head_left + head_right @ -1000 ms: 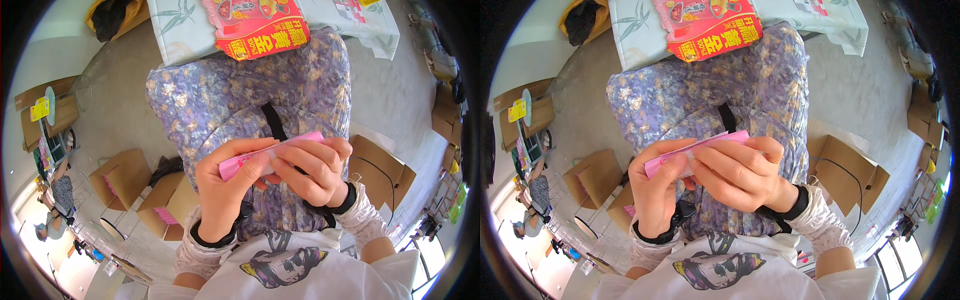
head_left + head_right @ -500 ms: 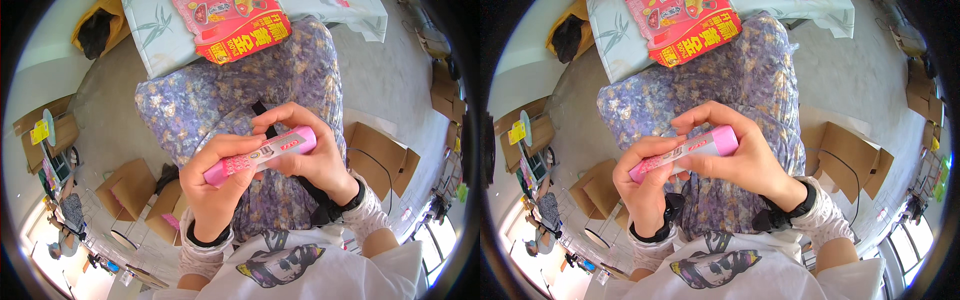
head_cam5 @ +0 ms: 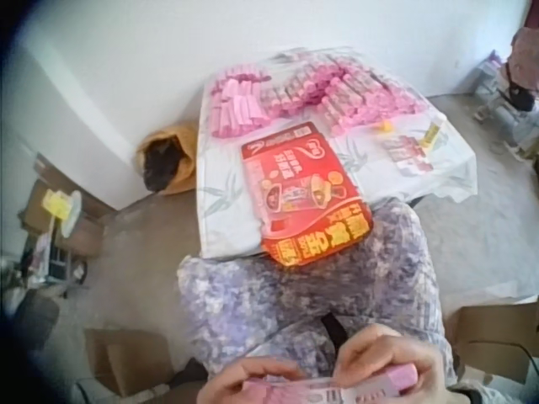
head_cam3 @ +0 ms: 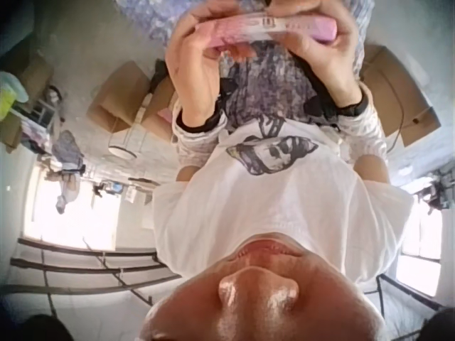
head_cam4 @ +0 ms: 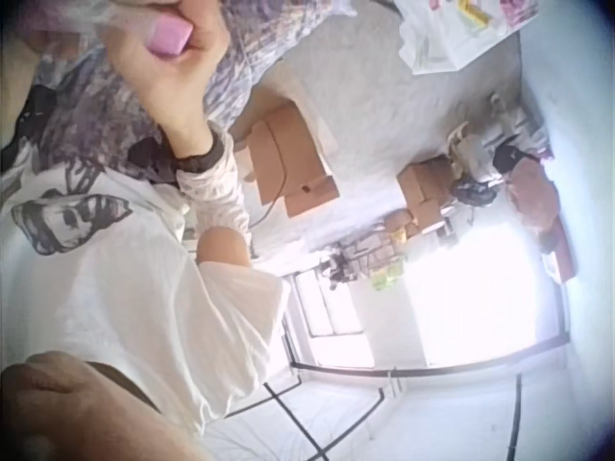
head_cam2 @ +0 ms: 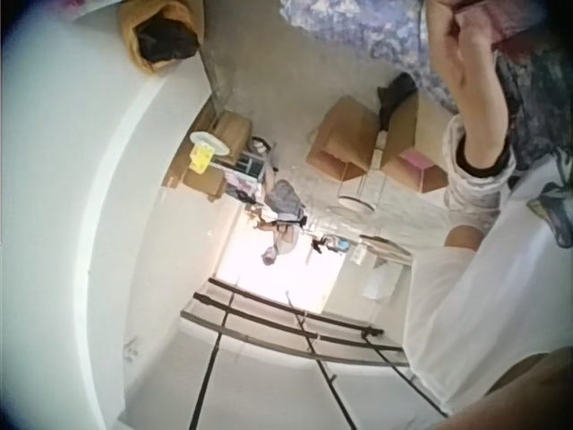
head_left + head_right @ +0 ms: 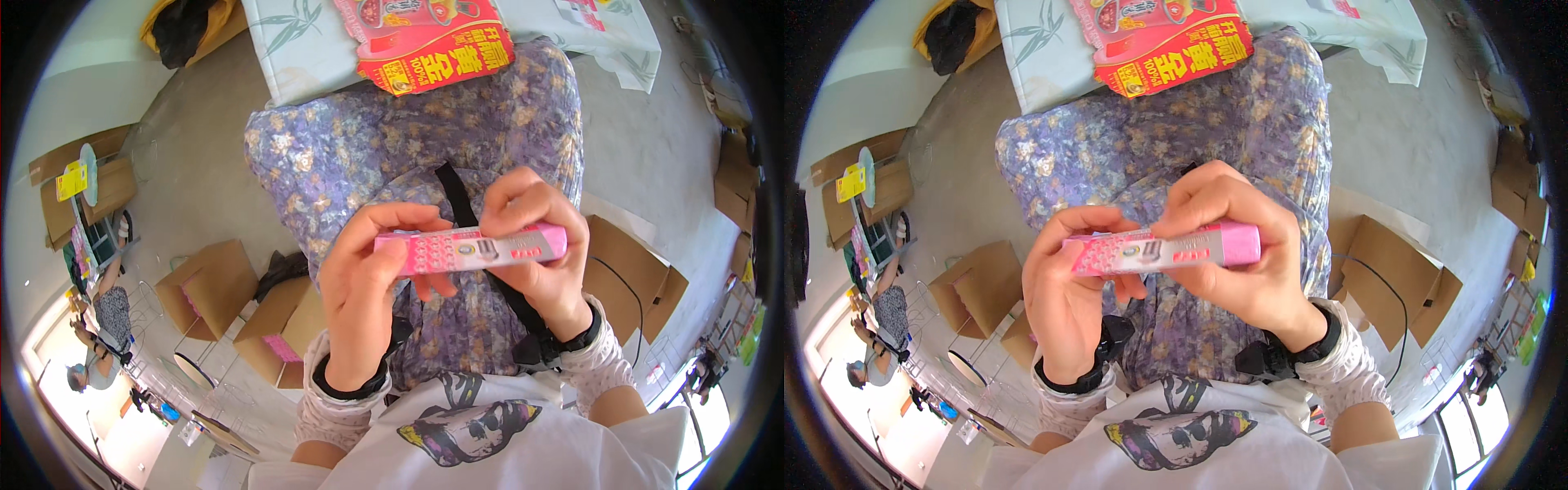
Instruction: Apply labels to products and package them.
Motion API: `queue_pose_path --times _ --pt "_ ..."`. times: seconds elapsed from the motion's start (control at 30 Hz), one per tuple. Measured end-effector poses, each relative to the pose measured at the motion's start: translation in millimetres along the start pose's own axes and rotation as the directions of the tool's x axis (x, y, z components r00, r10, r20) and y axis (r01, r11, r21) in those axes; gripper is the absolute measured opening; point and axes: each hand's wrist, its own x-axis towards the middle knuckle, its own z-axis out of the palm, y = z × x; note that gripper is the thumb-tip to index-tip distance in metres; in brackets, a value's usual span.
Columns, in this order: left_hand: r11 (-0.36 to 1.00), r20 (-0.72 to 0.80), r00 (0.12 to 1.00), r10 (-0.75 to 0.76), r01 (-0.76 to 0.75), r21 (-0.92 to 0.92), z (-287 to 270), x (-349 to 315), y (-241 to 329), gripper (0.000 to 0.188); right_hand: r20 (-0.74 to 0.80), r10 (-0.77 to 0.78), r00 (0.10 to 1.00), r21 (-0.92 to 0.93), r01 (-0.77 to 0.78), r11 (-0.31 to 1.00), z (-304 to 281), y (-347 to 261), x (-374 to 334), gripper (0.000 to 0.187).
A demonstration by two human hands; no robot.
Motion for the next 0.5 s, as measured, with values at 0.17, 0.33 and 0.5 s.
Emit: queue_pose_path --times 0.17,0.33,0.5 --pt "0.997 -0.072 0.997 0.038 -0.034 0.062 -1 0 1 0.047 0.174 -0.239 0.955 -0.124 0.262 0.957 -3 -6 3 0.029" --pt "0.99 0.006 0.994 -0.106 0.106 -0.09 -12 -1 10 0.046 0.295 -0.448 0.844 -0.28 0.524 0.804 2 -16 0 0.027" --pt "0.997 0.086 0.995 -0.052 0.046 0.064 -29 -4 9 0.031 0.416 -0.537 0.734 -0.26 0.662 0.703 5 -21 -1 0.03"
